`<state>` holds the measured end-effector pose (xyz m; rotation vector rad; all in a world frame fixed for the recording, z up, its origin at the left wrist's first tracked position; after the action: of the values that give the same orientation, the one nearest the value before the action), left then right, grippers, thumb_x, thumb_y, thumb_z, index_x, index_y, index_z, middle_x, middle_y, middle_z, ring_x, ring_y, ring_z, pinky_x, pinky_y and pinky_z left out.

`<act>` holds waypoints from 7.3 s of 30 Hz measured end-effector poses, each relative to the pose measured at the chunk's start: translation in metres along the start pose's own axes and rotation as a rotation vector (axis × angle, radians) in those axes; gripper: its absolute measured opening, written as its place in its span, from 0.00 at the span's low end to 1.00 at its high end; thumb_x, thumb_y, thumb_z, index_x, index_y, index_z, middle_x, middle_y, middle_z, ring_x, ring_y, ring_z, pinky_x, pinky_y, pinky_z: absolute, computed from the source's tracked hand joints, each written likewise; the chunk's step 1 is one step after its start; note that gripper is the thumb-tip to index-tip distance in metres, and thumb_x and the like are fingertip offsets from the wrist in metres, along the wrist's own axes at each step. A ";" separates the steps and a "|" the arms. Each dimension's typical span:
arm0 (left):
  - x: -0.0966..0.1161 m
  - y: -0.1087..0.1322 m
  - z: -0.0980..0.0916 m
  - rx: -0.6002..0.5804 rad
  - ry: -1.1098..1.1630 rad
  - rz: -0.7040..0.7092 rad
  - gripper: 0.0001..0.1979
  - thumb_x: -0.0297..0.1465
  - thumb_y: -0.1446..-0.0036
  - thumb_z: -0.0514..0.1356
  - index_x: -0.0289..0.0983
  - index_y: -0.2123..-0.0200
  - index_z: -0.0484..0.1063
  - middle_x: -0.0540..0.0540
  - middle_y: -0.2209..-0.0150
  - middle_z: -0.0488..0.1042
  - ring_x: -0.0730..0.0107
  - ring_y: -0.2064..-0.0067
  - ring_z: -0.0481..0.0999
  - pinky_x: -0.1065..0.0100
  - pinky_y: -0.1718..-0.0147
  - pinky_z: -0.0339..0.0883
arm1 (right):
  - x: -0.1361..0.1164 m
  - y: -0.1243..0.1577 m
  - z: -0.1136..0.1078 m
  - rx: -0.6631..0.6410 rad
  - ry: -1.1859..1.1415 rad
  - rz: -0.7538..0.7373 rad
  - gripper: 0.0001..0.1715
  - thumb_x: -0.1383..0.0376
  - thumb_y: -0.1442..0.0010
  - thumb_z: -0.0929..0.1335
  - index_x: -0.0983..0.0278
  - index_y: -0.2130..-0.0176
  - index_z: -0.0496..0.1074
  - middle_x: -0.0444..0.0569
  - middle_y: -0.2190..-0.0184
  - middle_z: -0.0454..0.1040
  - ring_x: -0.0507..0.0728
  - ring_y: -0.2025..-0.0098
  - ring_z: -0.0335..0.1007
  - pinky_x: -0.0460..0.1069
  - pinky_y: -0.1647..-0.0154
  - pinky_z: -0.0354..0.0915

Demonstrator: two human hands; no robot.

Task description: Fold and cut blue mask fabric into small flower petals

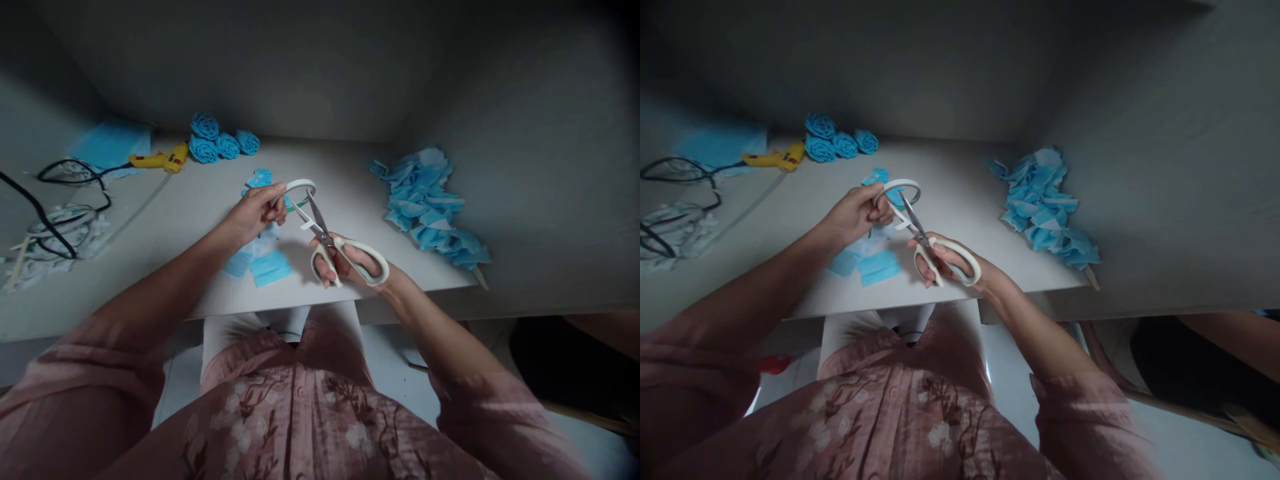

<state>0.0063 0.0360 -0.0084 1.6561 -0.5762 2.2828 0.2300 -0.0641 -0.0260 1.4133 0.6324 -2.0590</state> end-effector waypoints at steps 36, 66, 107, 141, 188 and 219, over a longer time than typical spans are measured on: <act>-0.017 0.007 0.000 -0.106 0.062 -0.081 0.25 0.54 0.45 0.71 0.38 0.75 0.74 0.48 0.76 0.74 0.70 0.72 0.74 0.68 0.67 0.72 | 0.001 -0.033 0.013 0.003 -0.133 0.005 0.39 0.35 0.38 0.72 0.62 0.47 0.71 0.37 0.74 0.68 0.47 0.78 0.59 0.44 0.80 0.62; 0.000 0.002 0.000 0.044 -0.031 -0.062 0.11 0.36 0.46 0.70 0.35 0.73 0.79 0.49 0.82 0.69 0.72 0.77 0.70 0.71 0.78 0.63 | -0.011 -0.012 0.041 -0.003 0.288 0.019 0.29 0.48 0.39 0.78 0.64 0.48 0.76 0.35 0.75 0.65 0.44 0.76 0.58 0.41 0.77 0.56; -0.011 0.004 -0.002 -0.223 0.088 -0.061 0.23 0.50 0.43 0.71 0.35 0.74 0.77 0.46 0.75 0.75 0.67 0.71 0.77 0.65 0.65 0.73 | 0.006 -0.018 0.010 0.040 -0.312 -0.004 0.30 0.39 0.34 0.72 0.63 0.54 0.76 0.33 0.79 0.66 0.44 0.83 0.50 0.43 0.78 0.70; -0.006 0.004 -0.002 -0.117 -0.066 -0.074 0.14 0.37 0.45 0.74 0.33 0.75 0.79 0.48 0.77 0.73 0.76 0.75 0.72 0.73 0.73 0.66 | -0.016 -0.007 0.009 0.434 0.667 -0.085 0.28 0.43 0.40 0.76 0.64 0.55 0.83 0.37 0.79 0.65 0.47 0.77 0.57 0.45 0.76 0.54; 0.000 0.003 0.008 -0.033 0.175 -0.190 0.28 0.55 0.36 0.66 0.35 0.72 0.78 0.51 0.81 0.68 0.75 0.80 0.67 0.69 0.75 0.68 | 0.021 -0.019 0.013 -0.033 -0.078 0.048 0.49 0.26 0.42 0.67 0.63 0.47 0.75 0.44 0.70 0.71 0.53 0.67 0.68 0.51 0.64 0.77; -0.002 0.009 0.000 -0.340 0.036 -0.060 0.21 0.50 0.49 0.74 0.37 0.73 0.81 0.43 0.71 0.79 0.61 0.64 0.79 0.60 0.56 0.74 | 0.012 -0.018 0.015 0.019 -0.293 -0.012 0.37 0.33 0.38 0.72 0.64 0.57 0.75 0.35 0.78 0.62 0.46 0.80 0.51 0.42 0.84 0.53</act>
<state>0.0030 0.0281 -0.0116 1.4450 -0.8401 2.0311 0.2046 -0.0628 -0.0311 1.0891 0.5002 -2.2289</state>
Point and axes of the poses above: each hand's wrist, its own y-axis away from the middle knuckle, its own z-axis out of the palm, x = y × z, the point moved 1 cm from there along -y, towards the middle knuckle
